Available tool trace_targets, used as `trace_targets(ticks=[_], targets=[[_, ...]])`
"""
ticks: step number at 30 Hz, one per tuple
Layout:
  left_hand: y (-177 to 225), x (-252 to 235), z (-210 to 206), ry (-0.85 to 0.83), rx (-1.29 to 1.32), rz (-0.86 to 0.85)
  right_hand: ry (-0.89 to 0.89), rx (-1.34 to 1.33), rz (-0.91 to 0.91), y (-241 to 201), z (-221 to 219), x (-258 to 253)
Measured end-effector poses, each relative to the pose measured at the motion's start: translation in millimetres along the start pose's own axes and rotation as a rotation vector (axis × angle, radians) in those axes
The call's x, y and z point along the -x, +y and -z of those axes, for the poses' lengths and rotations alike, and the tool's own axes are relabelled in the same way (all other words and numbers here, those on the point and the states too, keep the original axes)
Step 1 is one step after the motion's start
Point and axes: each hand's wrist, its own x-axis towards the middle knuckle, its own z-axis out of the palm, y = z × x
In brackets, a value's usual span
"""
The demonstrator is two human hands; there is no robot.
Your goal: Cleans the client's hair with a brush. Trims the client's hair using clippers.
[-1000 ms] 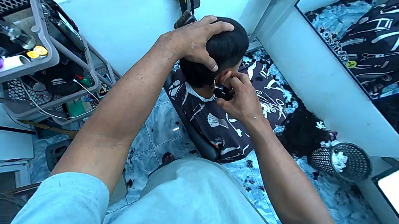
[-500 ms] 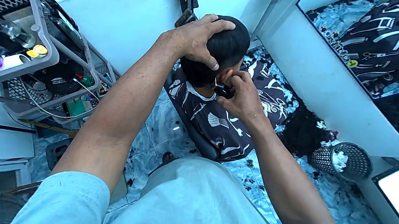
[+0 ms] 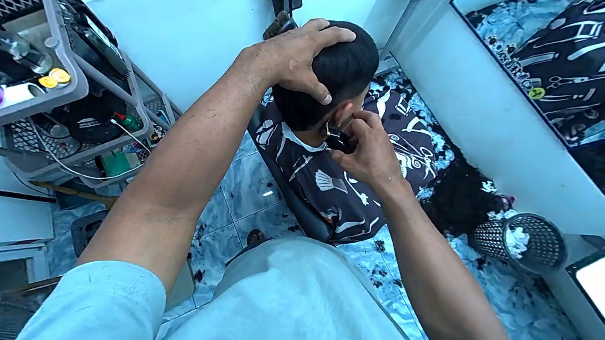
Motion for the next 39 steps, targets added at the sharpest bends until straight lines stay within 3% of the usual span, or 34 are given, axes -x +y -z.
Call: trace_targets(ticks=[39], targets=[[4,-3,0,-0.01,-0.004,0.012,-0.023,0.023,-0.102,-6,-15,-4]])
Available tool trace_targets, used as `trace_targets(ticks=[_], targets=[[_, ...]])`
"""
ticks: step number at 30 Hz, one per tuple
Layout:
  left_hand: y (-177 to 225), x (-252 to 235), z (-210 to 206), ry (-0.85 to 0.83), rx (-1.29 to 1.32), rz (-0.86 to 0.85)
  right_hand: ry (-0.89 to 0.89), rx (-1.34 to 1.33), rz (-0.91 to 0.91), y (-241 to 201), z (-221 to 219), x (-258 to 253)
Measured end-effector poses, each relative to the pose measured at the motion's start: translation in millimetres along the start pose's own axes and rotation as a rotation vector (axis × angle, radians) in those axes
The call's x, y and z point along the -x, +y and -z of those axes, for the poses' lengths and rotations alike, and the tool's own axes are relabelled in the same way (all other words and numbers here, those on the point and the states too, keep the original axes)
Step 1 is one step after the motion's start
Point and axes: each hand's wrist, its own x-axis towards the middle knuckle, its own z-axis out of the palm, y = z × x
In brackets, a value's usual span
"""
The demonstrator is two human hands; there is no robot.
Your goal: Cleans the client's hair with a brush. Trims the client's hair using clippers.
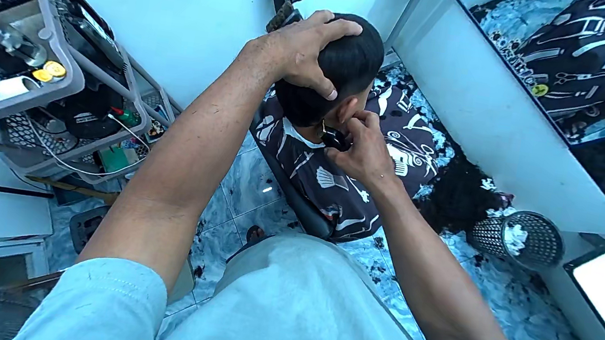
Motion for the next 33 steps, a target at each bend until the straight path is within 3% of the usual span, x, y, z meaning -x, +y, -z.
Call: trace_targets(ticks=[5,9,12,15,18,33], targets=[[0,3,-3,0.018,-0.005,0.013,-0.121,-0.153,-0.069,6,1,13],[0,3,-8,0.04,-0.017,0.005,-0.354,-0.702,-0.25,18,-9,60],[2,6,-9,0.053,0.001,-0.004,-0.301,-0.898,-0.171,19,-12,78],[6,7,-10,0.034,-0.001,0.007,-0.054,-0.776,0.039,18,-15,69],[8,6,-8,0.014,-0.003,0.026,0.151,-0.546,0.112,17,-18,44],[6,2,-5,0.004,-0.02,0.008,0.153,-0.426,0.088,14,-14,17]])
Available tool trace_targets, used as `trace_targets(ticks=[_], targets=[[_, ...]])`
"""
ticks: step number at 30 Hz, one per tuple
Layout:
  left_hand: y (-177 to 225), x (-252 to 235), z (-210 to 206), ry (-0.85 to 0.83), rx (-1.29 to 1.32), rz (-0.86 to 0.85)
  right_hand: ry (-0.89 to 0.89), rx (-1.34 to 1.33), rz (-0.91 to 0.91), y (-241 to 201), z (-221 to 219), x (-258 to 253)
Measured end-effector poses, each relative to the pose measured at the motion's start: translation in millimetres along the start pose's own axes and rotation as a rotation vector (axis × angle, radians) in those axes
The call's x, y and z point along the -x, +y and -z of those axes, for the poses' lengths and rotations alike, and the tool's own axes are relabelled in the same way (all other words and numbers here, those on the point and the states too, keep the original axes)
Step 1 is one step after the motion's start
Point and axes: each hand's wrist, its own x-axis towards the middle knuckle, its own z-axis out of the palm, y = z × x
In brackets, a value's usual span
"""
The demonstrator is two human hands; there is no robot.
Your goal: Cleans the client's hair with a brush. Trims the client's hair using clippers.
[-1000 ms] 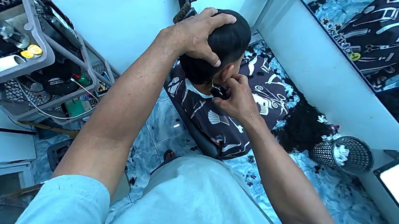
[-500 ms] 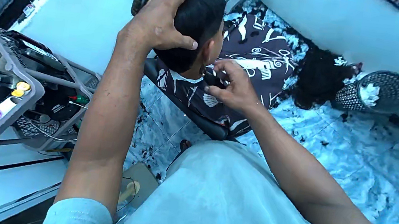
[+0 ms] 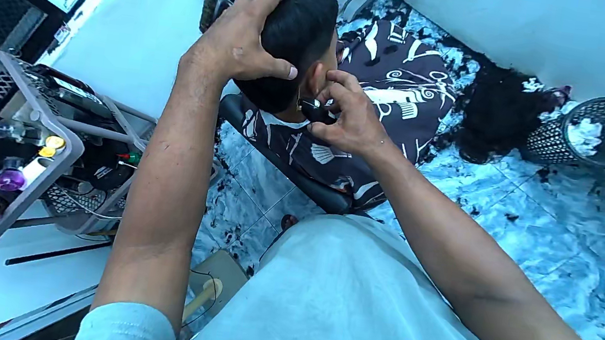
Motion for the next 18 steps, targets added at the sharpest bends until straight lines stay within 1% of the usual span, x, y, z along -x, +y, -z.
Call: trace_targets(ticks=[14,18], targets=[[2.5,-0.8,-0.3,0.0,-0.017,0.0,-0.001,0.023,-0.018,-1.8,3.9,-2.8],[2.8,-1.6,0.4,-0.005,-0.022,0.004,0.015,-0.038,-0.038,-2.6,4.3,-2.7]])
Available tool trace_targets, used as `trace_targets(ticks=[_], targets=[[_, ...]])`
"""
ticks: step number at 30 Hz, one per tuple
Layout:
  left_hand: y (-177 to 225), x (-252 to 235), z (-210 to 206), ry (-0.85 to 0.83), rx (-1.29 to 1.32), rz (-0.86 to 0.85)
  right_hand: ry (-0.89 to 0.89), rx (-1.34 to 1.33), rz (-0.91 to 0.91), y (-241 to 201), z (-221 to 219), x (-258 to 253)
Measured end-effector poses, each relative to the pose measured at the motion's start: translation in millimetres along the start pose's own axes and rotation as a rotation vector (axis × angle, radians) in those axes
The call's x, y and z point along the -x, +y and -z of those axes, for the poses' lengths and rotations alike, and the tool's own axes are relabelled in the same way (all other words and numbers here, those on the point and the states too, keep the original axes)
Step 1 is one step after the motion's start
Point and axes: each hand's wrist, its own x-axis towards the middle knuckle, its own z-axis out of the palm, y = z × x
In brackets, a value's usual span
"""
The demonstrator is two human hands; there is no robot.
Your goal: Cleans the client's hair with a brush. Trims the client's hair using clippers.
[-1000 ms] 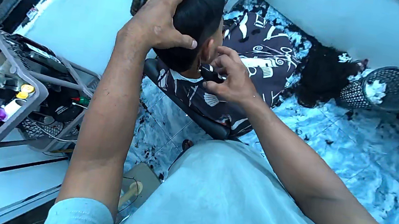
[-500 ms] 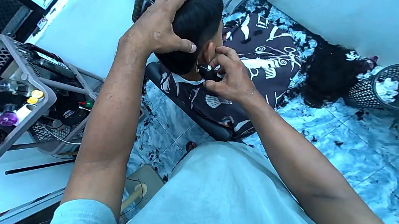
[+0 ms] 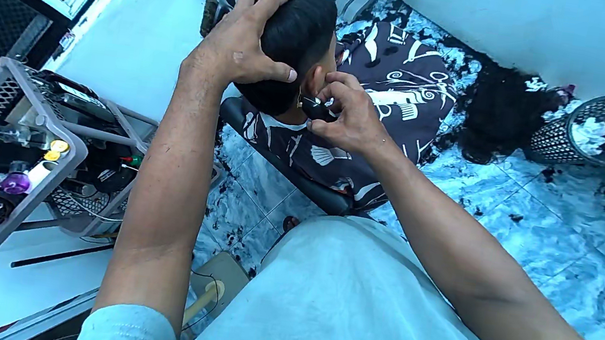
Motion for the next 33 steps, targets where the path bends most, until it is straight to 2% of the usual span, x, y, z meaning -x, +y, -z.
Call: trace_targets(ticks=[11,18,24,30,33], targets=[[-2.1,0.4,0.8,-0.003,0.004,-0.002,-0.033,0.015,0.028,2.9,3.0,-2.8],[-3.8,0.4,0.4,0.007,0.012,-0.029,0.02,-0.075,0.033,6.1,2.1,-4.6],[-5.5,-1.4,-0.9,0.019,0.014,-0.043,-0.025,-0.009,0.053,6.1,4.8,-5.3],[-5.4,-2.1,-0.4,0.012,0.017,-0.024,0.028,-0.087,0.037,7.3,4.7,-7.3],[-5.8,-1.8,0.2,0.009,0.007,-0.037,0.003,-0.035,0.043,6.4,5.5,-6.8]])
